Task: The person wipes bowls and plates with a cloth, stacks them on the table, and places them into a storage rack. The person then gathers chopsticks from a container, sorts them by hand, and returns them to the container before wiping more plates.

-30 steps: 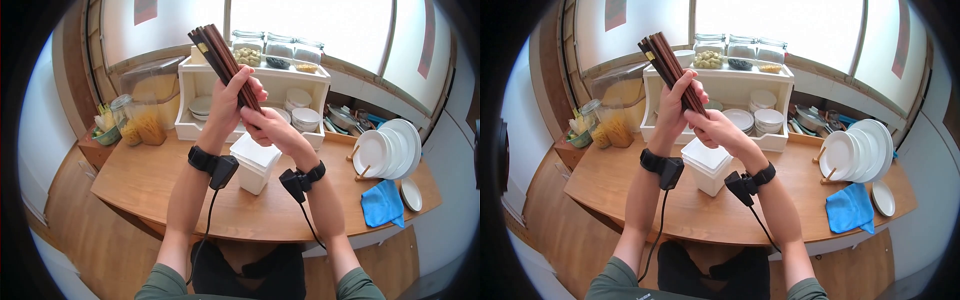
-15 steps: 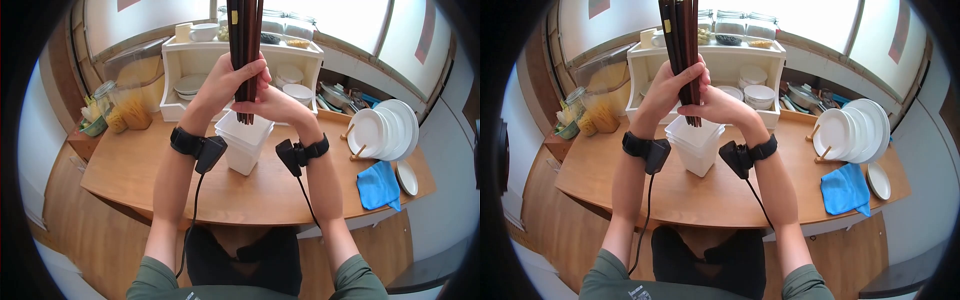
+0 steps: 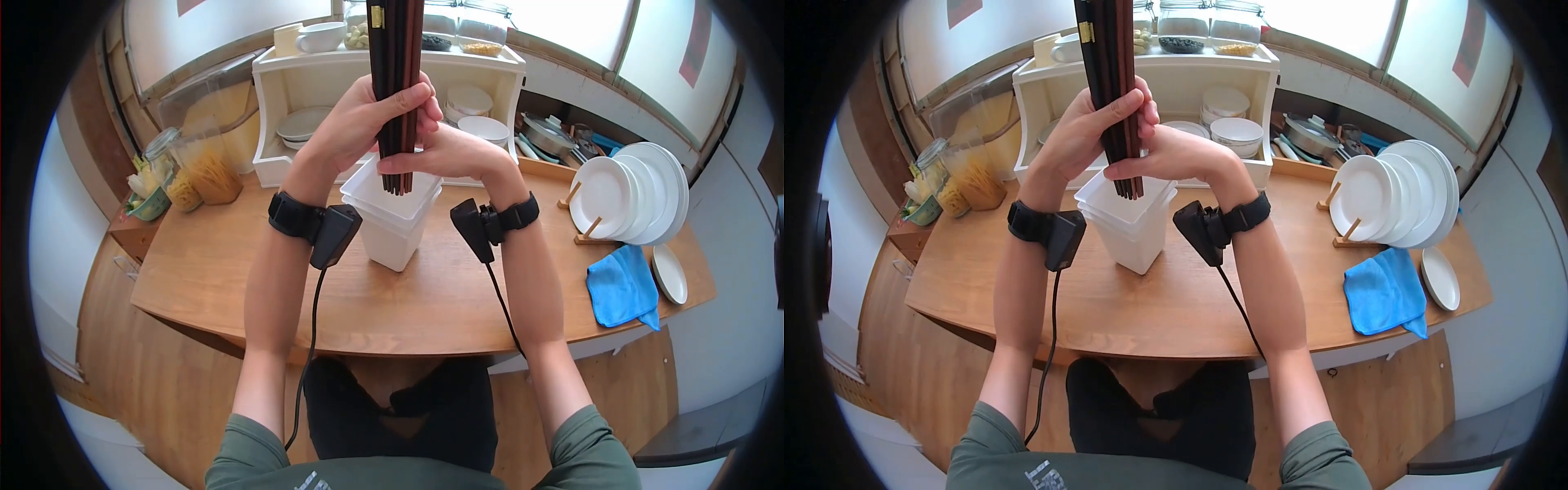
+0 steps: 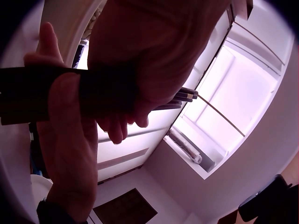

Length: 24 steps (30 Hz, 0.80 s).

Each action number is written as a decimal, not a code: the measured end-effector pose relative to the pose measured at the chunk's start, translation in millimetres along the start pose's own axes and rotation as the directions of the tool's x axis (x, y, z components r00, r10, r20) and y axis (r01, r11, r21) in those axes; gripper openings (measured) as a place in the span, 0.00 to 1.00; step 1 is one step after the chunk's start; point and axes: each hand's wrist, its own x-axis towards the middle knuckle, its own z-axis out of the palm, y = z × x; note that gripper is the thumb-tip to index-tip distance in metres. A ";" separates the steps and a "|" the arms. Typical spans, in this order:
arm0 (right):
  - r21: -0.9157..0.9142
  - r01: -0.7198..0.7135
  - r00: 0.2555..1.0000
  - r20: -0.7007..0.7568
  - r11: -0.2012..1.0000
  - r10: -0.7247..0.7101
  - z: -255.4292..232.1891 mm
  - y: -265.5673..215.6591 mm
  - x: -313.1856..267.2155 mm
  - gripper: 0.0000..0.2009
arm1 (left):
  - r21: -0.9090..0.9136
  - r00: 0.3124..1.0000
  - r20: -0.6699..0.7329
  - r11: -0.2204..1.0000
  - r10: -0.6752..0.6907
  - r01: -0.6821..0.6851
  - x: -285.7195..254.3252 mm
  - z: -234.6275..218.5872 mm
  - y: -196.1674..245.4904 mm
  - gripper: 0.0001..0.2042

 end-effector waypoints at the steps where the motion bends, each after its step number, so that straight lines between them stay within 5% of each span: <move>1: 0.003 -0.003 1.000 -0.001 1.000 0.003 -0.5 -2.2 -1.1 0.24 | -0.010 1.000 0.000 1.000 0.008 -0.008 -0.2 1.2 0.6 0.11; 24: 0.019 -0.123 0.983 0.142 0.992 0.119 -4.9 -13.2 -7.7 0.22 | 0.013 0.993 0.088 0.997 -0.079 0.078 -2.6 -6.8 -2.4 0.12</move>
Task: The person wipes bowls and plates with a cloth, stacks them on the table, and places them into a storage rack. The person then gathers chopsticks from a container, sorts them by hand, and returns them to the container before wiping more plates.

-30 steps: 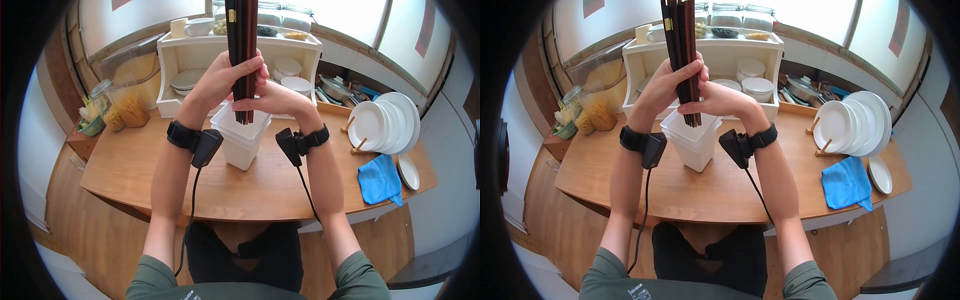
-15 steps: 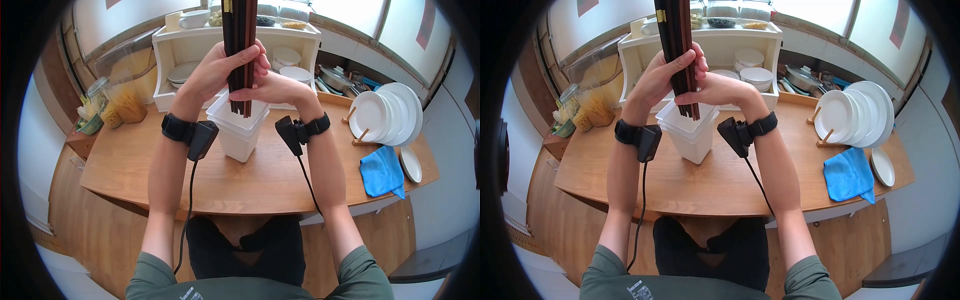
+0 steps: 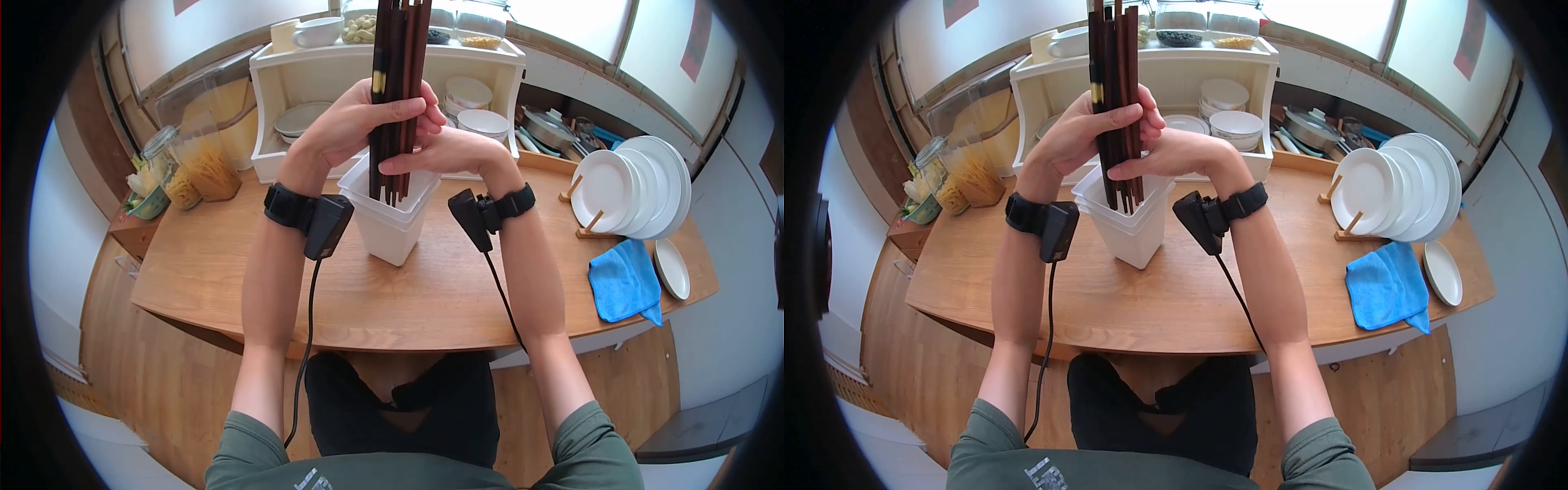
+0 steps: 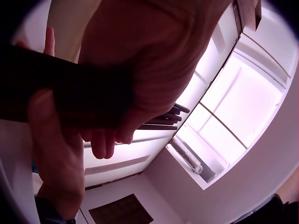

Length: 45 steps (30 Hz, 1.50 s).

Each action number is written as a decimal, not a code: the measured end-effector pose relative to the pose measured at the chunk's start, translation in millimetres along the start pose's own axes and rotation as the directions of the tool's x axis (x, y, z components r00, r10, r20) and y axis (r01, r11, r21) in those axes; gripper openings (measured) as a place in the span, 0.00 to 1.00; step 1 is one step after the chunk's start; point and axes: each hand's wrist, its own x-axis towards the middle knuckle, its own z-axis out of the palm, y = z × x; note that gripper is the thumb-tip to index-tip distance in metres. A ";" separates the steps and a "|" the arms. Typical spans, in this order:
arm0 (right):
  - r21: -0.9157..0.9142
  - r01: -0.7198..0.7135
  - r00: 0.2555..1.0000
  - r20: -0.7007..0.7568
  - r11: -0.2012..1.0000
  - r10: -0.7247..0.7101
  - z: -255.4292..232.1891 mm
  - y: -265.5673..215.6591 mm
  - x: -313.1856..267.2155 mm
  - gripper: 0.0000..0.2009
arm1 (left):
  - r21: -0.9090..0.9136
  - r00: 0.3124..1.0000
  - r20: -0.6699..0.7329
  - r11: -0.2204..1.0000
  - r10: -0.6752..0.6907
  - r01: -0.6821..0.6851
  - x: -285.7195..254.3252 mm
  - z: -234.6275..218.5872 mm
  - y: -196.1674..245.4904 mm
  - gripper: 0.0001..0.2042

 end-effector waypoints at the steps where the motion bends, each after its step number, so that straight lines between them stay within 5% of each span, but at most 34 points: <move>1: -0.001 0.001 1.000 0.000 1.000 -0.001 -0.1 0.5 0.5 0.22 | -0.010 1.000 0.011 1.000 -0.007 0.007 0.2 -0.6 -1.2 0.12; 10: 0.068 0.053 0.999 -0.010 0.996 -0.052 2.8 16.4 8.0 0.23 | -0.009 0.999 0.032 0.999 -0.041 0.042 1.0 -5.3 -5.1 0.12; 22: 0.045 -0.050 0.999 -0.007 0.998 0.051 -0.5 15.8 7.5 0.27 | 0.019 1.000 -0.012 1.000 -0.001 0.001 -1.0 -11.1 -2.2 0.18; 27: 0.154 0.145 0.982 -0.142 0.977 -0.123 -1.1 24.9 11.6 0.30 | 0.064 0.994 -0.090 0.997 0.056 -0.051 1.8 -23.8 -7.1 0.23; 34: 0.276 0.192 0.968 -0.211 0.942 -0.136 -4.4 24.3 12.4 0.30 | 0.042 0.977 -0.209 0.998 0.044 -0.036 3.3 -35.1 -11.7 0.27; 39: 0.384 0.087 0.969 -0.248 0.919 0.012 -12.9 45.0 14.4 0.28 | -0.042 0.962 -0.269 0.997 0.047 -0.061 1.1 -51.6 -11.2 0.26; 45: 0.548 0.166 0.967 -0.251 0.820 -0.027 -5.7 42.2 17.9 0.23 | -0.095 0.933 -0.357 0.992 0.039 -0.078 -3.3 -67.6 -12.6 0.23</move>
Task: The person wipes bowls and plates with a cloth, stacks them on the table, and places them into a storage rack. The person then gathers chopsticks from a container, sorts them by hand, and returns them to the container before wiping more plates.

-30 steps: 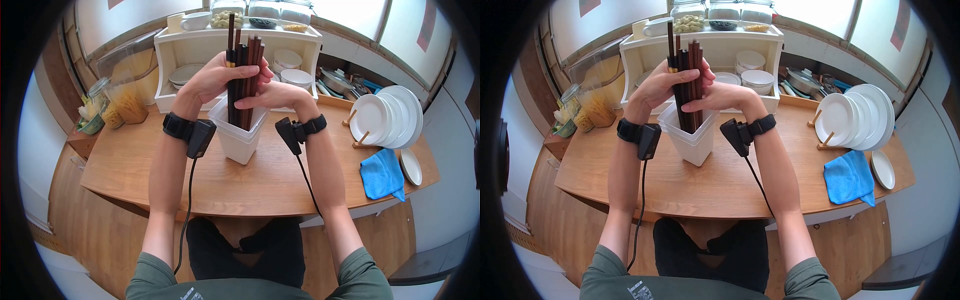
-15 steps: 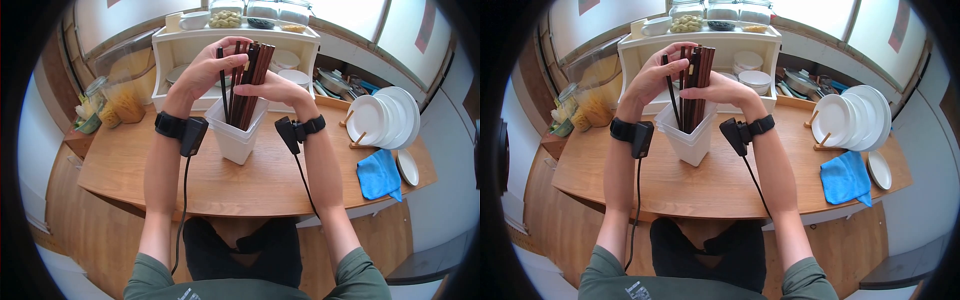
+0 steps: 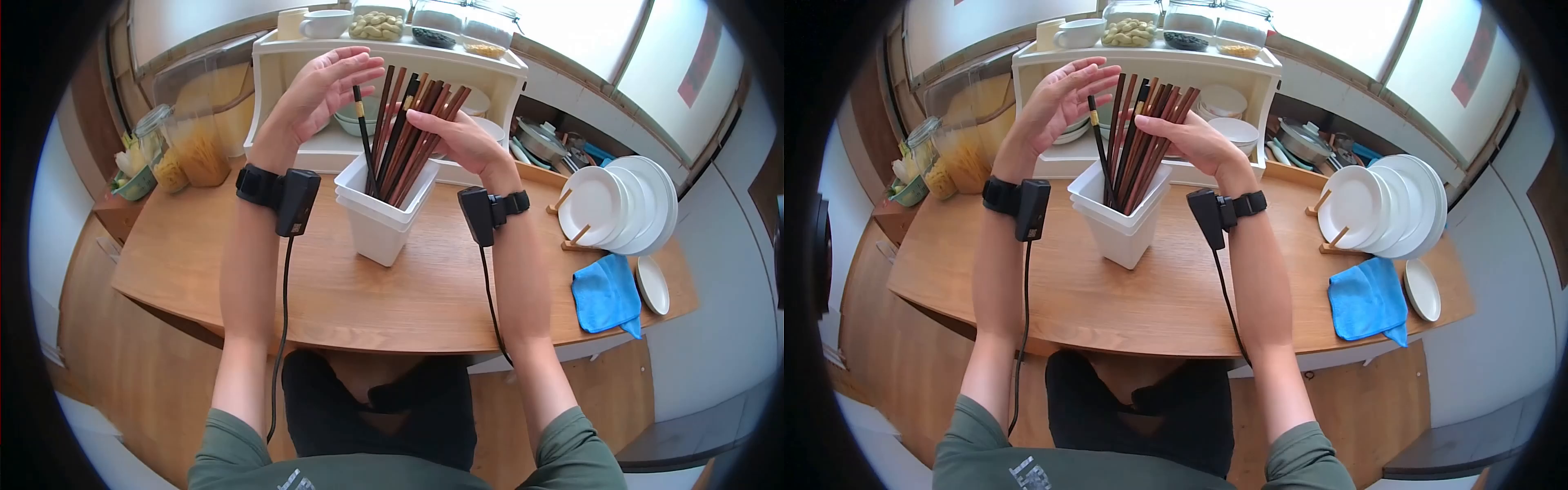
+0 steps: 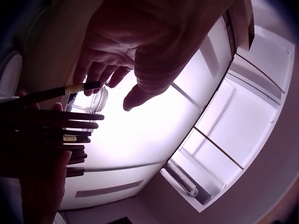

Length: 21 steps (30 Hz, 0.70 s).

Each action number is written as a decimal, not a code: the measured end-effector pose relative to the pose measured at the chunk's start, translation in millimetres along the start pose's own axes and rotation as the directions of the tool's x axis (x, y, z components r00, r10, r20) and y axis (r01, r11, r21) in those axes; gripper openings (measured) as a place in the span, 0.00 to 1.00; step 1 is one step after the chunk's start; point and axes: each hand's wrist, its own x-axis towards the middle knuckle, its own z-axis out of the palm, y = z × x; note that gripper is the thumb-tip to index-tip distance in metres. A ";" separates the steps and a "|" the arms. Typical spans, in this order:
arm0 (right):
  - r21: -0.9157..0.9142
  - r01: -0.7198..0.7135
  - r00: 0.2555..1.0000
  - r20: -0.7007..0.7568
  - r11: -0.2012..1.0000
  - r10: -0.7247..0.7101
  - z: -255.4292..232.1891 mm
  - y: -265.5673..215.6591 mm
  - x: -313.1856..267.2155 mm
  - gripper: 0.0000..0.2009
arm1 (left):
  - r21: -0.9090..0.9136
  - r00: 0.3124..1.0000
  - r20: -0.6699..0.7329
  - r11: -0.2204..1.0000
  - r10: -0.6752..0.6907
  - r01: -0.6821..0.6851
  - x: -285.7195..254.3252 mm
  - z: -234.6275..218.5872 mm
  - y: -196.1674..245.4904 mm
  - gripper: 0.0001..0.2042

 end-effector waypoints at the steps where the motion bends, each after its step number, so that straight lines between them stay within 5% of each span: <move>1: 0.070 -0.021 1.000 0.004 0.997 0.021 2.0 0.0 0.9 0.21 | -0.002 1.000 -0.011 1.000 0.002 -0.002 -1.1 -0.1 1.1 0.22; 8: 0.157 -0.058 0.994 0.105 0.986 0.042 3.0 8.0 4.2 0.20 | 0.017 0.998 -0.030 0.998 0.062 -0.062 -10.3 -3.4 14.0 0.20; 11: -0.087 -0.099 0.994 0.041 0.991 0.103 -2.8 11.0 -0.6 0.32 | -0.018 0.994 -0.077 0.997 0.073 -0.074 -15.4 -7.5 8.1 0.20; 14: -0.351 -0.268 0.962 -0.046 0.897 0.270 -0.5 -7.1 -19.9 0.39 | -0.119 0.986 -0.168 0.993 -0.015 -0.006 -32.2 -22.1 -16.1 0.20; 16: -0.343 -0.266 0.959 -0.003 0.901 0.282 -8.1 3.9 -27.2 0.44 | -0.354 0.961 -0.171 0.924 -0.217 0.145 -48.6 -31.7 -39.0 0.19; 18: -0.238 -0.193 0.979 0.019 0.952 0.203 -9.2 10.5 -42.4 0.44 | -0.403 0.952 -0.158 0.897 -0.263 0.181 -66.4 -35.7 -60.4 0.18; 21: -0.142 -0.124 0.992 -0.013 0.982 0.124 -2.8 29.4 -69.0 0.54 | -0.110 0.890 0.137 0.886 -0.435 0.451 -96.8 -18.4 -65.6 0.22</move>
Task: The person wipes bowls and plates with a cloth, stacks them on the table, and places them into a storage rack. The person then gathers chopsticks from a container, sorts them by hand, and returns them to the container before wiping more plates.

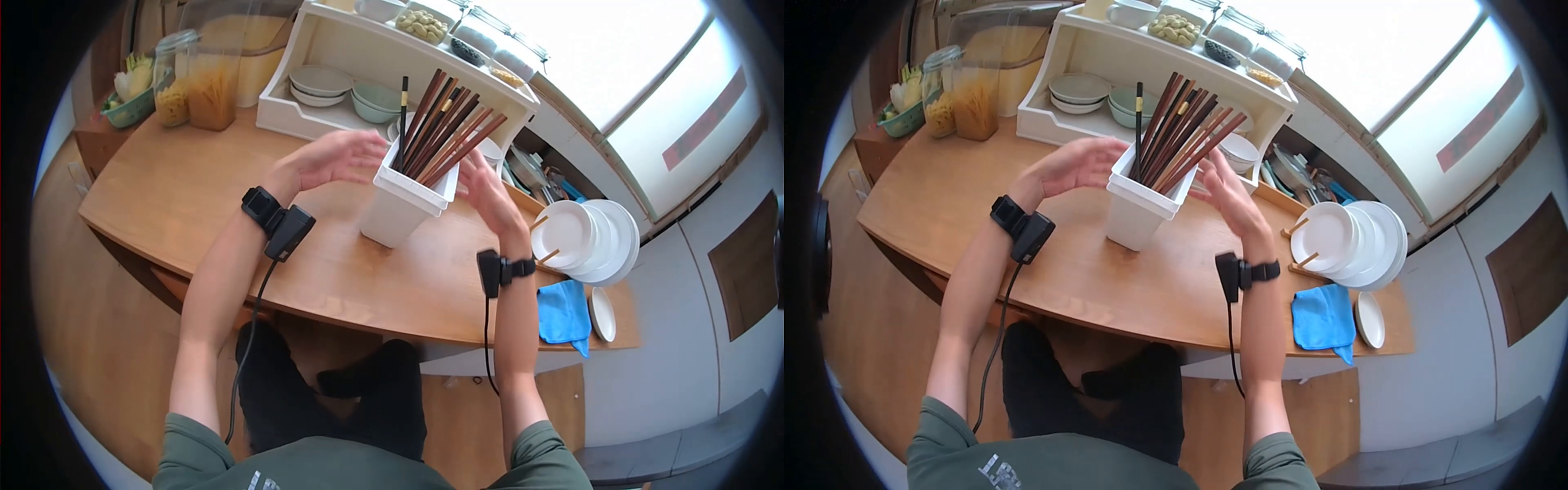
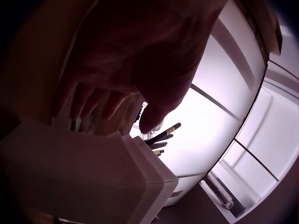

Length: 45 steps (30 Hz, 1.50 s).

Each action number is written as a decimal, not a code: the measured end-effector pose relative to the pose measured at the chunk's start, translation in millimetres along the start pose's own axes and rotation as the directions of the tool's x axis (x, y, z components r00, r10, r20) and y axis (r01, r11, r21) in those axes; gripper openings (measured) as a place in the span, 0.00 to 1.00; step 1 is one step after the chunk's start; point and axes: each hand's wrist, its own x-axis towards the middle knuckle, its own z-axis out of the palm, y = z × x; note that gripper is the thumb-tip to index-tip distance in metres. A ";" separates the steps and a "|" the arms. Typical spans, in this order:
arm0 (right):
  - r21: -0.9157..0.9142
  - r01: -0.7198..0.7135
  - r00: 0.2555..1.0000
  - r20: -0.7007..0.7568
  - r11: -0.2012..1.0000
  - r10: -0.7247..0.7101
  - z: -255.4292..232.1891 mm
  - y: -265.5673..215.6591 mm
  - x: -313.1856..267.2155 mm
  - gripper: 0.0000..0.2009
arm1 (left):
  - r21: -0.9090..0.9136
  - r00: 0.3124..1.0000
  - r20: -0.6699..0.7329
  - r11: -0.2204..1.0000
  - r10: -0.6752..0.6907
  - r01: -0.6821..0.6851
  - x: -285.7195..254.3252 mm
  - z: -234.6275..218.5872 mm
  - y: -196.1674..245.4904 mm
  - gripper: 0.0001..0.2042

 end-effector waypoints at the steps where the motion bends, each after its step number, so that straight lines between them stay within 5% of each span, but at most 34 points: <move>1: 0.052 0.055 0.998 -0.038 0.997 -0.053 5.1 3.7 -10.6 0.58 | -0.019 1.000 0.003 1.000 0.007 -0.007 -6.6 6.0 1.2 0.22; 3: 0.016 0.108 0.994 -0.006 0.994 -0.107 32.3 0.0 -24.7 0.64 | 0.107 0.983 0.179 0.994 -0.030 0.011 -16.0 19.0 0.2 0.25; 6: -0.063 0.069 0.997 -0.039 0.996 -0.071 48.5 31.1 -39.0 0.54 | 0.119 0.959 0.274 0.992 -0.064 0.032 -10.3 24.3 -19.2 0.26; 8: -0.262 -0.165 0.981 -0.147 0.951 0.130 58.5 31.8 -39.9 0.38 | 0.237 0.927 0.351 0.970 -0.133 0.050 -9.9 30.1 -27.0 0.28; 11: -0.310 -0.091 0.979 -0.203 0.946 0.027 67.0 19.6 -50.3 0.28 | 0.237 0.913 0.370 0.968 -0.171 0.085 -9.2 34.7 -37.5 0.29; 15: -0.373 -0.107 0.972 -0.232 0.921 0.019 60.1 9.5 -68.6 0.28 | 0.286 0.891 0.408 0.955 -0.198 0.081 -1.6 33.2 -50.9 0.32; 23: -0.443 -0.250 0.833 -0.551 0.861 -0.041 -31.6 42.1 -97.9 0.23 | 0.328 0.917 0.323 0.937 -0.234 0.123 -1.7 35.8 -51.6 0.28; 27: -0.381 -0.316 0.743 -0.669 0.869 -0.022 -80.9 69.4 -80.3 0.24 | 0.324 0.918 0.323 0.938 -0.230 0.121 2.4 34.3 -55.4 0.26; 29: -0.515 -0.380 0.630 -0.752 0.768 -0.192 -98.6 83.0 -66.0 0.26 | 0.318 0.920 0.317 0.940 -0.230 0.125 2.3 34.4 -55.8 0.25; 30: -0.511 -0.377 0.631 -0.752 0.773 -0.190 -108.3 90.1 -59.6 0.26 | 0.309 0.924 0.310 0.943 -0.224 0.125 2.0 34.1 -55.1 0.24; 36: -0.569 -0.487 0.496 -0.805 0.663 -0.326 -139.6 127.3 -30.3 0.42 | 0.302 0.932 0.286 0.944 -0.222 0.132 2.6 34.1 -55.1 0.23; 38: -0.459 -0.683 0.329 -0.888 0.568 -0.322 -121.1 118.3 -24.0 0.50 | 0.296 0.930 0.288 0.945 -0.227 0.139 3.3 34.7 -54.9 0.23; 45: -0.322 -0.753 0.250 -0.947 0.574 -0.202 -116.1 104.5 -10.5 0.53 | 0.299 0.932 0.275 0.942 -0.236 0.150 3.2 34.5 -54.2 0.22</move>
